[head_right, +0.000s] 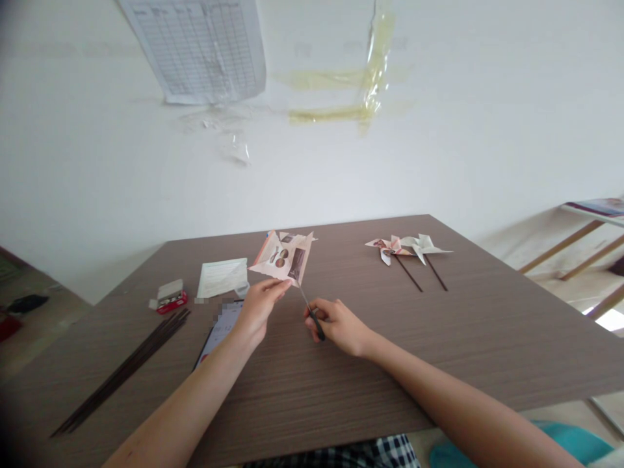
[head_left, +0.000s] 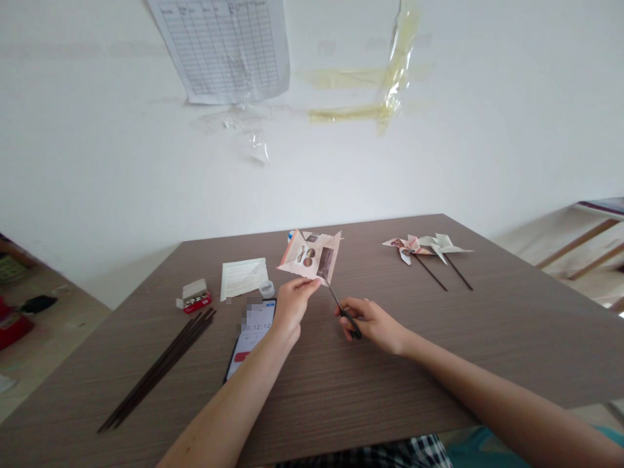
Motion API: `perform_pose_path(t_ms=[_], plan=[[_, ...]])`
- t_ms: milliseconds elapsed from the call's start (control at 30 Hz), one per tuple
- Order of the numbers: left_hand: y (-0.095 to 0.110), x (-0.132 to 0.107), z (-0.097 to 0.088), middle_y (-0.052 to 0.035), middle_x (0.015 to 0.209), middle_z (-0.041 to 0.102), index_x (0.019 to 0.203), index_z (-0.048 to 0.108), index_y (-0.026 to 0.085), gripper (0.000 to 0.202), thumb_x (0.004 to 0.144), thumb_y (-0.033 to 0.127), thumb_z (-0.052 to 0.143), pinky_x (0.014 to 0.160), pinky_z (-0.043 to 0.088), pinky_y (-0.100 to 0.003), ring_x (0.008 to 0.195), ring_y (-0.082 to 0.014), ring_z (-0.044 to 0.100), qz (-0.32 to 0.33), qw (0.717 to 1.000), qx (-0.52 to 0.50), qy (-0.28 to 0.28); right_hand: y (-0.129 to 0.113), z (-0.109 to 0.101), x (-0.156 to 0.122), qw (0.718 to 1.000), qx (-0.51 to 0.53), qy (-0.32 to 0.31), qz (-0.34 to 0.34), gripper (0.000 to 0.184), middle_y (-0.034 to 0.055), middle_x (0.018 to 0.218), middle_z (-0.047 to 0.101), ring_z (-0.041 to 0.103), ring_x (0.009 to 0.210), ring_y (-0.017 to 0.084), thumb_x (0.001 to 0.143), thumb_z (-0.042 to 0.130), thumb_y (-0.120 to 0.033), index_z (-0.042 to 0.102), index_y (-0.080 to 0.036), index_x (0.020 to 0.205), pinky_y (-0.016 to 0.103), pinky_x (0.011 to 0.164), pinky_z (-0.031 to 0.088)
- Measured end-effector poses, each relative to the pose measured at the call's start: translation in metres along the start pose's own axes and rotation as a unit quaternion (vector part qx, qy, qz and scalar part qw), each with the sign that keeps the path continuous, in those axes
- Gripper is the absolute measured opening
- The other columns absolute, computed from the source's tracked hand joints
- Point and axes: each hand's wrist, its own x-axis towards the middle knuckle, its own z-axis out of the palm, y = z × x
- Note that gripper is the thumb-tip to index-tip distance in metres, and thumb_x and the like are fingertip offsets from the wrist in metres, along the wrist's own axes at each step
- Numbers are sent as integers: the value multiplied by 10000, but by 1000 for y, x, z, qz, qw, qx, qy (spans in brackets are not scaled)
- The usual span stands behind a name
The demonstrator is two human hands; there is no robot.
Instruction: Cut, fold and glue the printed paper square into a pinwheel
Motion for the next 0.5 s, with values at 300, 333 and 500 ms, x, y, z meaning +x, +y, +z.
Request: perform_pose_path(t_ms=[300, 333, 500], plan=[[-4, 2, 0, -74, 867, 900, 762, 935, 246, 241, 707, 480, 956, 867, 541, -366, 944, -287, 780, -1, 1000, -2, -3, 6, 1, 1, 1000, 7, 0, 10, 296, -1, 756, 764, 654, 737, 213, 1049, 705, -533, 686, -243, 1105, 342, 756, 500], [-5, 2, 0, -73, 860, 897, 757, 934, 246, 243, 707, 483, 954, 862, 540, -364, 938, -285, 777, -1, 1000, -2, -4, 7, 1, 2, 1000, 6, -1, 9, 300, -4, 754, 758, 648, 735, 211, 1044, 702, -540, 682, -247, 1106, 342, 762, 498], [-6, 2, -1, -66, 870, 897, 758, 935, 256, 223, 721, 475, 940, 861, 532, -357, 928, -273, 770, 1, 1000, 0, -5, 5, 1, 2, 1000, 5, -4, 12, 307, -10, 742, 739, 608, 716, 210, 1020, 701, -554, 672, -258, 1095, 350, 746, 476]])
